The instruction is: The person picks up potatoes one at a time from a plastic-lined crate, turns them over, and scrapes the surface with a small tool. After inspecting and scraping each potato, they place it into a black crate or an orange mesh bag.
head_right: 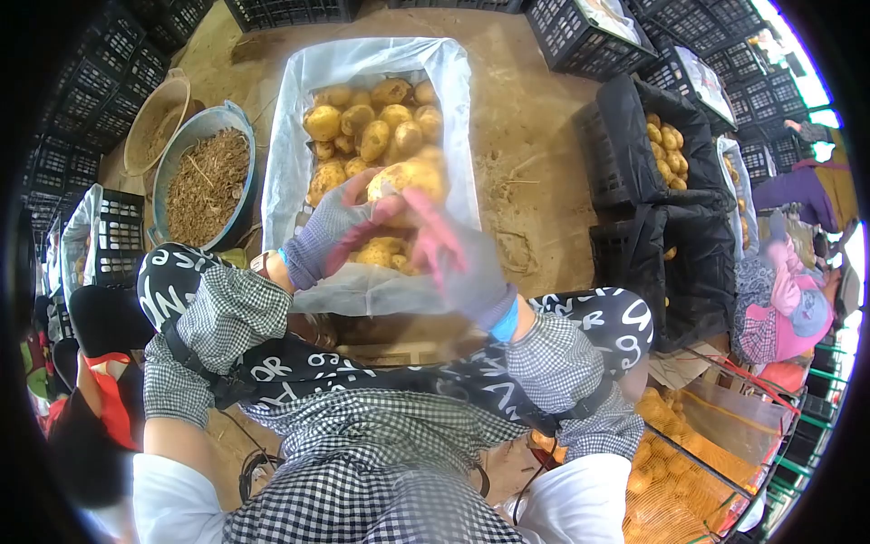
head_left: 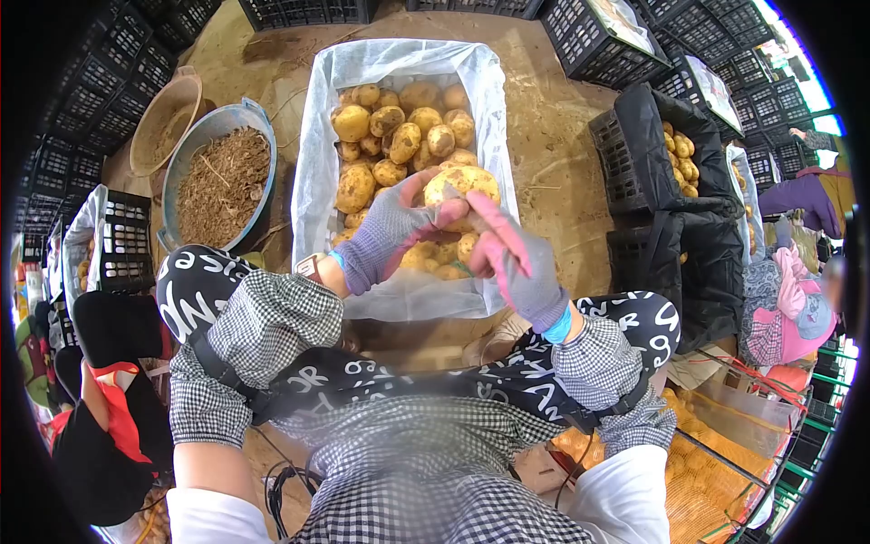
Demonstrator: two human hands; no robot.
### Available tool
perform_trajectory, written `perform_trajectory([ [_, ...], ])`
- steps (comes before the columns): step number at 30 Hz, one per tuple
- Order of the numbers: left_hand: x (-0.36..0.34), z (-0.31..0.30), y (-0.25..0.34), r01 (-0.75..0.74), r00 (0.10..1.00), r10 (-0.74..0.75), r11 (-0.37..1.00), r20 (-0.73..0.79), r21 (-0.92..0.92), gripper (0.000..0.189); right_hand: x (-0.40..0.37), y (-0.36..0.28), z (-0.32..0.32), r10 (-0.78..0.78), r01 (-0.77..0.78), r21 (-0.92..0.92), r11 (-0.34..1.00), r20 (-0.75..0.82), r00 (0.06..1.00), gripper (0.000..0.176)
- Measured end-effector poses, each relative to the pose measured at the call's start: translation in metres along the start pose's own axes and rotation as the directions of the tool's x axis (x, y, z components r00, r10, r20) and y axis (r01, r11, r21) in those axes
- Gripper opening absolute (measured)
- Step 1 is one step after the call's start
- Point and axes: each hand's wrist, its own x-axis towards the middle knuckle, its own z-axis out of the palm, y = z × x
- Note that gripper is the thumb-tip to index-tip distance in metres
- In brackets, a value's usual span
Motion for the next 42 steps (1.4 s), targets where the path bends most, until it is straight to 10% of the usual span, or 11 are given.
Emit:
perform_trajectory([
  [4, 0.002, 0.000, -0.002, -0.029, 1.000, 0.029, 0.999, 0.002, 0.016, 0.072, 0.004, -0.006, -0.004, 0.077, -0.058, 0.173, 0.983, -0.104, 0.992, 0.048],
  [8, -0.002, 0.002, 0.004, 0.013, 1.000, -0.013, 1.000, 0.001, 0.008, 0.068, -0.002, -0.005, 0.009, -0.033, 0.032, -0.084, 0.996, -0.010, 0.999, 0.044],
  [14, 0.002, 0.009, 0.007, -0.334, 0.939, 0.343, 0.917, -0.003, 0.217, 0.077, 0.010, 0.009, -0.017, 0.287, -0.187, 0.384, 0.904, -0.224, 0.931, 0.057],
  [17, 0.003, 0.001, 0.014, -0.593, 0.699, 0.627, 0.241, 0.344, 0.768, 0.082, 0.013, 0.001, -0.009, 0.409, -0.357, 0.595, 0.720, 0.052, 0.911, 0.069],
  [26, 0.004, 0.006, 0.004, -0.495, 0.860, 0.489, 0.725, 0.148, 0.478, 0.090, 0.021, -0.023, -0.014, 0.241, -0.206, 0.557, 0.805, 0.011, 0.971, 0.091],
  [32, 0.001, 0.006, 0.007, -0.538, 0.819, 0.539, 0.604, 0.196, 0.588, 0.090, 0.022, -0.026, -0.012, 0.268, -0.220, 0.619, 0.754, 0.017, 0.963, 0.092],
  [38, -0.004, 0.010, 0.011, -0.477, 0.845, 0.503, 0.555, 0.182, 0.681, 0.075, 0.017, 0.001, -0.004, 0.099, -0.080, 0.150, 0.986, -0.125, 0.987, 0.091],
  [42, -0.005, 0.011, 0.015, -0.270, 0.961, 0.264, 0.960, 0.080, 0.079, 0.049, 0.013, 0.007, -0.008, 0.062, -0.058, 0.053, 0.997, -0.073, 0.995, 0.088],
])
